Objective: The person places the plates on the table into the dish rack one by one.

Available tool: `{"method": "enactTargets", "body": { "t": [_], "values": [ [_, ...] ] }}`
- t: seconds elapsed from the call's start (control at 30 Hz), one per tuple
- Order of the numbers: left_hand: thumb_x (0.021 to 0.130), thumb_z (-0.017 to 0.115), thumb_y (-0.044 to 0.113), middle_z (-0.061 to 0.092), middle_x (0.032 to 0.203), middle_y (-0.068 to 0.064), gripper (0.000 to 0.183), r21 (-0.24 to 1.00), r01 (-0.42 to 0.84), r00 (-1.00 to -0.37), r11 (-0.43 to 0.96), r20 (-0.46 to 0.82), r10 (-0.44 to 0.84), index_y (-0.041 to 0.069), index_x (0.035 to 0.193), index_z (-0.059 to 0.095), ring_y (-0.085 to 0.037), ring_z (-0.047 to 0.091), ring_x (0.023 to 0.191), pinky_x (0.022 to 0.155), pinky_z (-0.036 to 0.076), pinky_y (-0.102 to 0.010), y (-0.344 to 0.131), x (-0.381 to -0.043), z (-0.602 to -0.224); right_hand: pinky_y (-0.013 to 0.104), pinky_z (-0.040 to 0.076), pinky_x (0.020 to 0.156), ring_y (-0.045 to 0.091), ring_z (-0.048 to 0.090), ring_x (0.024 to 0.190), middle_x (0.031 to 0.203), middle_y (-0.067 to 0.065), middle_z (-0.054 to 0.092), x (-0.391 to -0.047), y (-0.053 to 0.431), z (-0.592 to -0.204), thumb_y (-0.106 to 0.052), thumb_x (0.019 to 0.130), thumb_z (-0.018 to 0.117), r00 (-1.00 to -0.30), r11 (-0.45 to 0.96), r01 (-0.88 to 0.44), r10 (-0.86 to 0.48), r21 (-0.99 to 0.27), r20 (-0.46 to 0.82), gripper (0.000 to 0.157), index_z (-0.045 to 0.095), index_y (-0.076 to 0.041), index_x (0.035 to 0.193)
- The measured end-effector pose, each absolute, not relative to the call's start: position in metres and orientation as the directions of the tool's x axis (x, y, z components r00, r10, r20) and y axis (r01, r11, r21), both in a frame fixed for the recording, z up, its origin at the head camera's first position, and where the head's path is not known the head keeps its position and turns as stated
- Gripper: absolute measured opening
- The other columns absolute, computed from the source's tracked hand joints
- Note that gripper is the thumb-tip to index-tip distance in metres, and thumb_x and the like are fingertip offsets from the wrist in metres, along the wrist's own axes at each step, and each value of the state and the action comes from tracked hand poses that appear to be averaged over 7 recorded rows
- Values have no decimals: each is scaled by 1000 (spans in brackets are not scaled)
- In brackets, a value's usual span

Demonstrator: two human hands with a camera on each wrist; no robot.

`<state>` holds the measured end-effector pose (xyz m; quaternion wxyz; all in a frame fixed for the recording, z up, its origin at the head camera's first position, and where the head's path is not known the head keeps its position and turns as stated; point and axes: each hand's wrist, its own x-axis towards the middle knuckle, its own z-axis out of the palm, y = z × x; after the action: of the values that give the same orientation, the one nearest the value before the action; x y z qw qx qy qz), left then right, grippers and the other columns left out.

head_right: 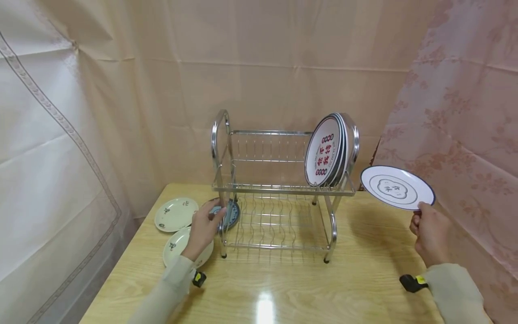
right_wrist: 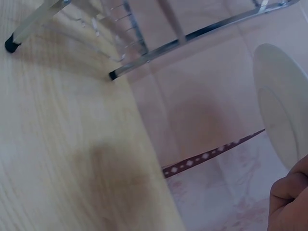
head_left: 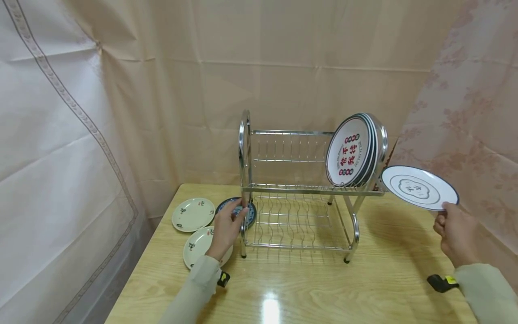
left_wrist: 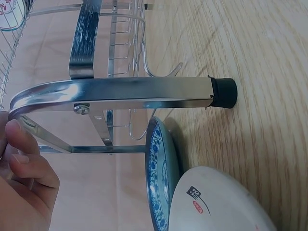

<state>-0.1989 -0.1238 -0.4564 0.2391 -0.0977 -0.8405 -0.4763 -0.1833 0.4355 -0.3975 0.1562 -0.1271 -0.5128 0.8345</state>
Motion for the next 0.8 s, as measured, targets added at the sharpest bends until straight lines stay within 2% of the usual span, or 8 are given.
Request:
{"method": "enactTargets", "body": {
  "t": [0.1, 0.2, 0.3, 0.43, 0.53, 0.73, 0.8],
  "values": [
    [99, 72, 21, 72, 115, -4, 29, 753, 392, -868, 528, 494, -59, 11, 126, 72, -15, 54, 70, 61, 46, -24, -124, -199, -457, 27, 24, 39, 9, 44, 51, 65, 2, 50, -180, 436, -386, -6, 106, 50, -925, -479, -166, 378, -862, -32, 15, 60, -4, 95],
    [99, 71, 21, 72, 116, -4, 28, 752, 398, -864, 526, 499, -60, 11, 125, 73, -14, 54, 70, 61, 46, -24, -124, -199, -457, 25, 29, 37, 10, 46, 50, 64, 3, 50, -179, 435, -376, -3, 105, 53, -929, -537, -185, 369, -823, -32, 18, 63, 0, 90],
    [99, 71, 21, 72, 116, -3, 26, 750, 406, -859, 522, 508, -61, 13, 123, 73, -13, 54, 72, 61, 46, -24, -123, -198, -456, 25, 30, 36, 11, 45, 48, 63, 4, 52, -175, 434, -368, -3, 105, 52, -934, -557, -190, 356, -808, -26, 20, 68, 1, 93],
    [99, 71, 21, 72, 116, -3, 26, 745, 412, -856, 525, 513, -57, 14, 124, 73, -13, 55, 75, 62, 46, -25, -124, -198, -455, 25, 25, 37, 12, 41, 45, 59, 5, 50, -173, 432, -358, -4, 106, 51, -934, -561, -225, 357, -796, 13, 20, 67, 1, 95],
    [99, 71, 20, 72, 116, -3, 26, 745, 410, -858, 526, 511, -56, 13, 124, 73, -13, 55, 75, 62, 47, -25, -124, -198, -455, 26, 20, 39, 12, 40, 46, 57, 5, 47, -174, 430, -348, -3, 105, 52, -924, -561, -262, 381, -785, 36, 18, 63, 2, 92],
    [100, 70, 17, 71, 117, -4, 25, 751, 414, -859, 515, 510, -53, 12, 124, 73, -16, 54, 71, 60, 46, -25, -123, -197, -454, 26, 20, 38, 12, 39, 43, 57, 5, 48, -169, 427, -326, -5, 105, 54, -909, -522, -303, 409, -797, 78, 15, 62, 2, 93],
    [100, 70, 15, 71, 117, -5, 26, 751, 418, -857, 511, 513, -54, 10, 125, 73, -18, 54, 70, 60, 45, -25, -123, -197, -454, 26, 17, 39, 12, 34, 42, 55, 4, 46, -167, 425, -318, -6, 106, 53, -912, -518, -324, 393, -792, 117, 19, 61, 3, 91]
  ]
}}
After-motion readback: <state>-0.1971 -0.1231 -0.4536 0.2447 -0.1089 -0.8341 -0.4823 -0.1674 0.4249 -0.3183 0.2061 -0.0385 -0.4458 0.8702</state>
